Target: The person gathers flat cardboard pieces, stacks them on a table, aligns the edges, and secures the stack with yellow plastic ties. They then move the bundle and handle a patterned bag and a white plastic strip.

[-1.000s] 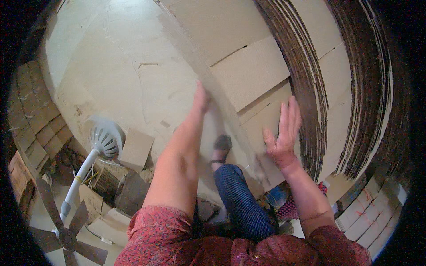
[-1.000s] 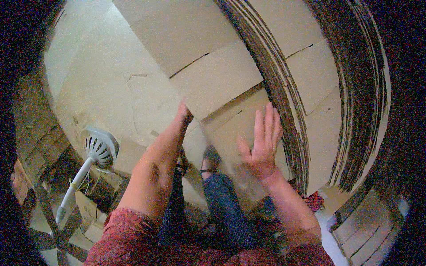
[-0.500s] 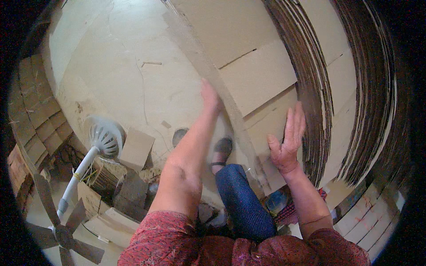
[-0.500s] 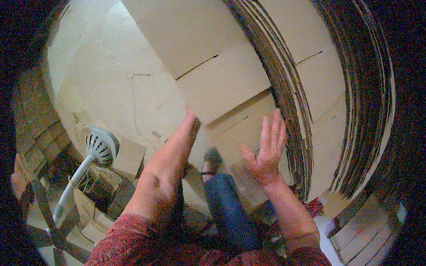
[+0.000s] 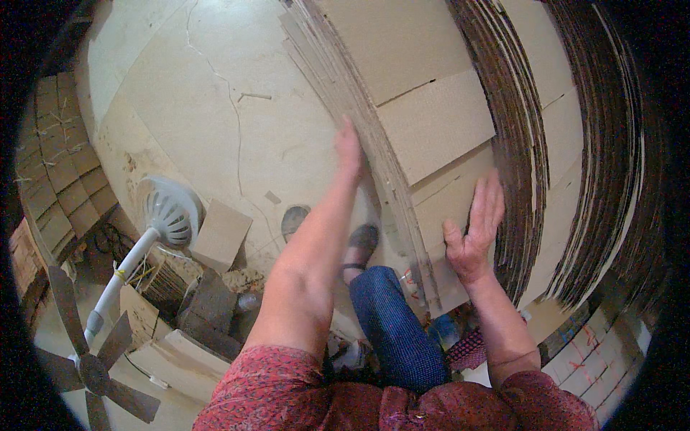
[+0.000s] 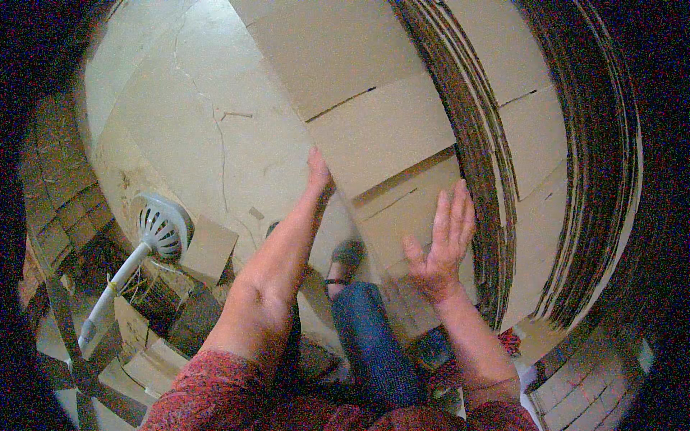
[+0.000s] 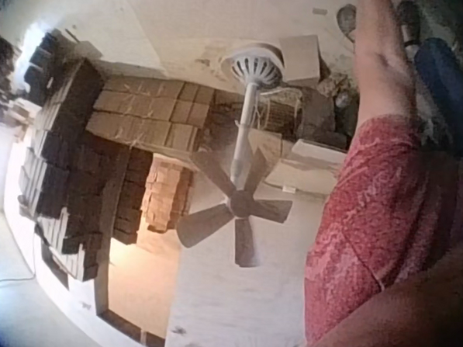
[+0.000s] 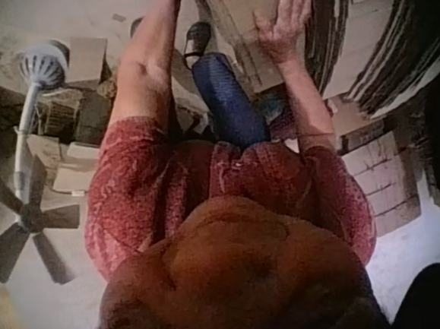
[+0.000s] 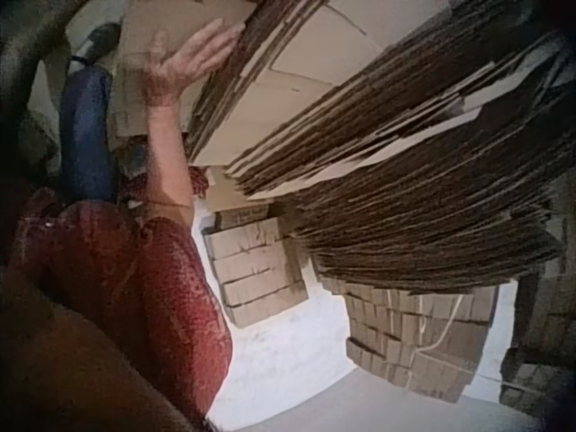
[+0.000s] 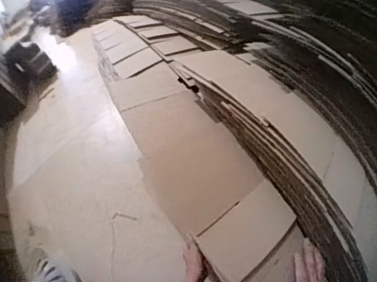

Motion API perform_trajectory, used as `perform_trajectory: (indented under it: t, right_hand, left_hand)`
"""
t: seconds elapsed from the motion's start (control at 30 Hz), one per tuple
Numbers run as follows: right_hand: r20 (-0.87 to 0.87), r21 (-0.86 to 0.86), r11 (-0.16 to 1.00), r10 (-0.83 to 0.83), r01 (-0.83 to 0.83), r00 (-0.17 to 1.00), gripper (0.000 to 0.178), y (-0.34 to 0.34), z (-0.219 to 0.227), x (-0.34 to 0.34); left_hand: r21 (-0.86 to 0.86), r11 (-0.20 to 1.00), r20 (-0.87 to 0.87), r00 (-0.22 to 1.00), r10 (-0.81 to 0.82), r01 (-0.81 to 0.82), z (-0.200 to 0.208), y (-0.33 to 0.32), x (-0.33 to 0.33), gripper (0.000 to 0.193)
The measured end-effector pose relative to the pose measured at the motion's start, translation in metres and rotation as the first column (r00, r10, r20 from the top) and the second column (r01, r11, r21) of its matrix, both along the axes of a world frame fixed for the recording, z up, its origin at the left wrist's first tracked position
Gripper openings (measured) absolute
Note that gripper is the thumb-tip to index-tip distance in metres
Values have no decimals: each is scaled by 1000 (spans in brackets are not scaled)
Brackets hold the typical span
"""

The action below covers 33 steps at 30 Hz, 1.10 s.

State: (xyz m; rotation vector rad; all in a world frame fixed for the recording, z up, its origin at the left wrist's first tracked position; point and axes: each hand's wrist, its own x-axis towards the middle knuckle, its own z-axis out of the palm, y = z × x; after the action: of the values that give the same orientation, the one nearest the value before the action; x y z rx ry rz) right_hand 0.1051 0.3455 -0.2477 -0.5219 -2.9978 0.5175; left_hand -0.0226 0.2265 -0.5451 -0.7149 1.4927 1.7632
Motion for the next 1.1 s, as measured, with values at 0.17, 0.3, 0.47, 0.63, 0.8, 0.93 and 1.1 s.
perform_trajectory:
  t: [0.17,0.3,0.47,0.63,0.8,0.93,1.1]
  right_hand:
    - [29,36,999,6,-7,1000,74,4,10,10]
    - [44,-83,996,16,-12,999,76,6,14,22]
    - [73,-143,989,33,-23,997,80,-5,11,33]
    - [78,-78,996,42,-36,996,84,-7,17,29]
    - [111,-131,991,-13,27,994,88,0,18,35]
    - [80,-152,988,15,-2,997,89,0,22,22]
    - [150,-242,969,-10,46,989,90,1,21,32]
  left_hand:
    - [176,984,3,1000,5,-6,74,-4,9,71]
    - [178,981,194,980,41,-76,124,-32,9,79]
    - [115,993,215,976,-43,19,96,-55,13,80]
    - [-182,915,-29,928,-371,360,65,-72,20,71]
    - [55,998,277,960,-30,15,67,-74,26,64]
    - [332,883,392,900,189,-330,24,-80,38,51]
    - [380,910,382,924,12,-169,26,-73,40,45]
